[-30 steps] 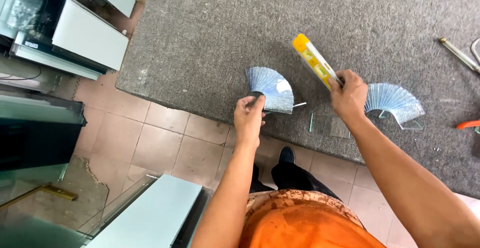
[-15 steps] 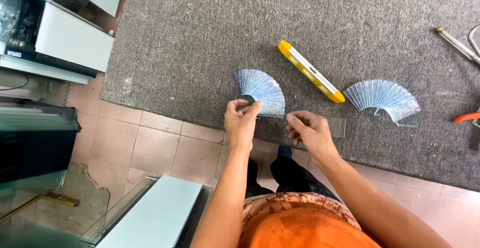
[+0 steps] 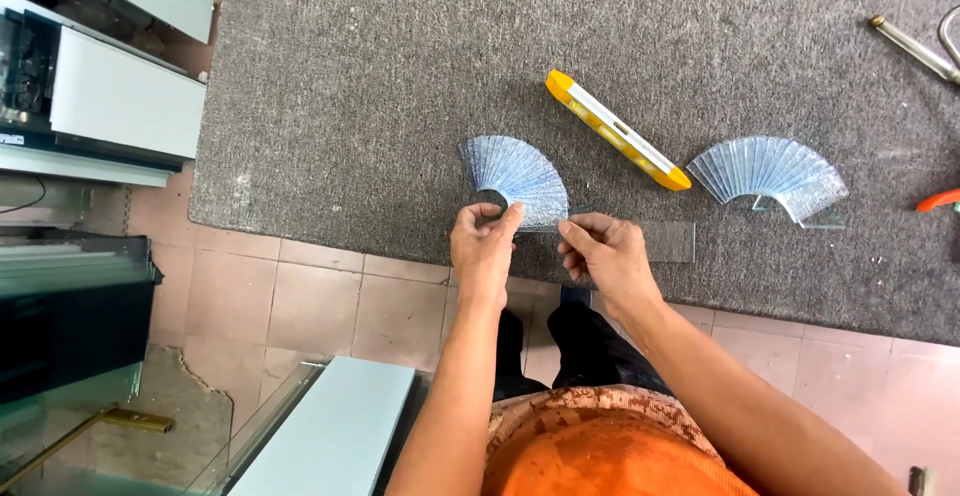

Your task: Prepare and arrange small glass panes on a workbench while using a level and sealant gun

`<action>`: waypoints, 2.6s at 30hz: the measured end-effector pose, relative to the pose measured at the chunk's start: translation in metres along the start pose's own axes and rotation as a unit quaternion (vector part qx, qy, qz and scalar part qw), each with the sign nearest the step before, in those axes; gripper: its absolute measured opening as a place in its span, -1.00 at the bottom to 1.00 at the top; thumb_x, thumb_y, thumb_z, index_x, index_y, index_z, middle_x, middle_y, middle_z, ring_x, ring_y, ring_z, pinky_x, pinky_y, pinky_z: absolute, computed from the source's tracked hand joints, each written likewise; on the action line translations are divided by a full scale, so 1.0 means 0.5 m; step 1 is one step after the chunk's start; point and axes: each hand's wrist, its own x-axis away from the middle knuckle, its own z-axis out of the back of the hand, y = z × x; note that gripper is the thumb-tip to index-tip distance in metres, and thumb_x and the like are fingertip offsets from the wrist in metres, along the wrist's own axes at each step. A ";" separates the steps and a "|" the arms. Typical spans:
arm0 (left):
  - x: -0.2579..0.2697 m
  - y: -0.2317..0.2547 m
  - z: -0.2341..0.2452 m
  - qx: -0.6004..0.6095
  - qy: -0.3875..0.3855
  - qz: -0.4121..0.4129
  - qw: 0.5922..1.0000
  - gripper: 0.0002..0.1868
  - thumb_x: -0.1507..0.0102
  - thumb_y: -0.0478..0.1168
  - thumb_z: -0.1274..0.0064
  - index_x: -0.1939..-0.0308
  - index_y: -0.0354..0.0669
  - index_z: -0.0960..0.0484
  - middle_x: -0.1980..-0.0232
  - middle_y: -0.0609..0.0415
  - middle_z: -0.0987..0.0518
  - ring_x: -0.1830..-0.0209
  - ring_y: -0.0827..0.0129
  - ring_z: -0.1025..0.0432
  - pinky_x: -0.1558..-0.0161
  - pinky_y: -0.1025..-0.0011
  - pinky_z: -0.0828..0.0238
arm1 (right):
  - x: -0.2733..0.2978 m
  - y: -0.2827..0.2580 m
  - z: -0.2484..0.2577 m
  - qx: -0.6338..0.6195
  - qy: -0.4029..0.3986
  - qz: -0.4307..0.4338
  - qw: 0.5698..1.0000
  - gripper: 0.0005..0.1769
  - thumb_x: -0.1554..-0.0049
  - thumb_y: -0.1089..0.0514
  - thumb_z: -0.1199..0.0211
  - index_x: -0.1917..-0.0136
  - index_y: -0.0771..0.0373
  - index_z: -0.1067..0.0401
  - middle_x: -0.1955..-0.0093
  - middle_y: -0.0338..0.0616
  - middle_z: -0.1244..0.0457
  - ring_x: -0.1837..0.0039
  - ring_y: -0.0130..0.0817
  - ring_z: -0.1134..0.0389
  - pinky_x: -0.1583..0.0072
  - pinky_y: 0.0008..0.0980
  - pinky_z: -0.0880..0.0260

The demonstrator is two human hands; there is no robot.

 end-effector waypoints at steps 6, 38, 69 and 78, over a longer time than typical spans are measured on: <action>-0.010 -0.010 -0.001 0.040 -0.015 0.007 0.999 -0.54 -0.23 -0.12 -0.51 -0.08 -0.25 -0.68 0.29 -0.08 -0.73 0.48 0.48 -0.45 0.26 0.47 -0.30 | -0.001 0.001 -0.002 -0.003 0.002 0.012 1.000 -0.76 -0.30 0.26 -0.45 -0.08 0.56 -0.59 0.31 0.11 -0.39 0.38 -0.32 -0.42 0.41 -0.44 -0.48; -0.007 0.012 -0.014 0.048 -0.002 0.037 0.998 -0.34 -0.17 -0.02 -0.56 -0.22 -0.32 -0.69 0.15 -0.09 -0.69 0.27 0.38 -0.45 0.12 0.42 -0.31 | -0.007 0.003 0.002 0.030 -0.016 0.038 0.999 -0.81 -0.27 0.30 -0.45 0.02 0.56 -0.61 0.36 0.12 -0.40 0.39 -0.30 -0.45 0.40 -0.40 -0.53; -0.037 -0.002 0.029 0.098 0.041 0.183 0.977 -0.74 -0.32 -0.14 -0.32 -0.08 0.02 -0.72 -0.07 0.28 -0.51 0.30 0.29 -0.27 0.26 0.31 -0.09 | -0.309 -0.055 0.110 0.288 -0.341 0.332 0.831 -0.78 -0.08 0.33 -0.44 -0.02 0.16 -0.66 0.14 -0.19 -0.40 0.16 -0.26 -0.46 0.01 -0.26 -0.40; -0.015 0.025 0.011 0.107 0.056 0.185 0.975 -0.65 -0.25 -0.14 -0.30 -0.10 -0.05 -0.65 -0.18 0.19 -0.47 0.17 0.23 -0.28 0.13 0.26 -0.16 | -0.268 -0.079 0.161 0.245 -0.366 0.329 0.835 -0.58 -0.03 0.52 0.01 -0.01 0.26 -0.55 0.03 -0.07 -0.44 -0.02 -0.09 -0.51 -0.10 -0.25 -0.41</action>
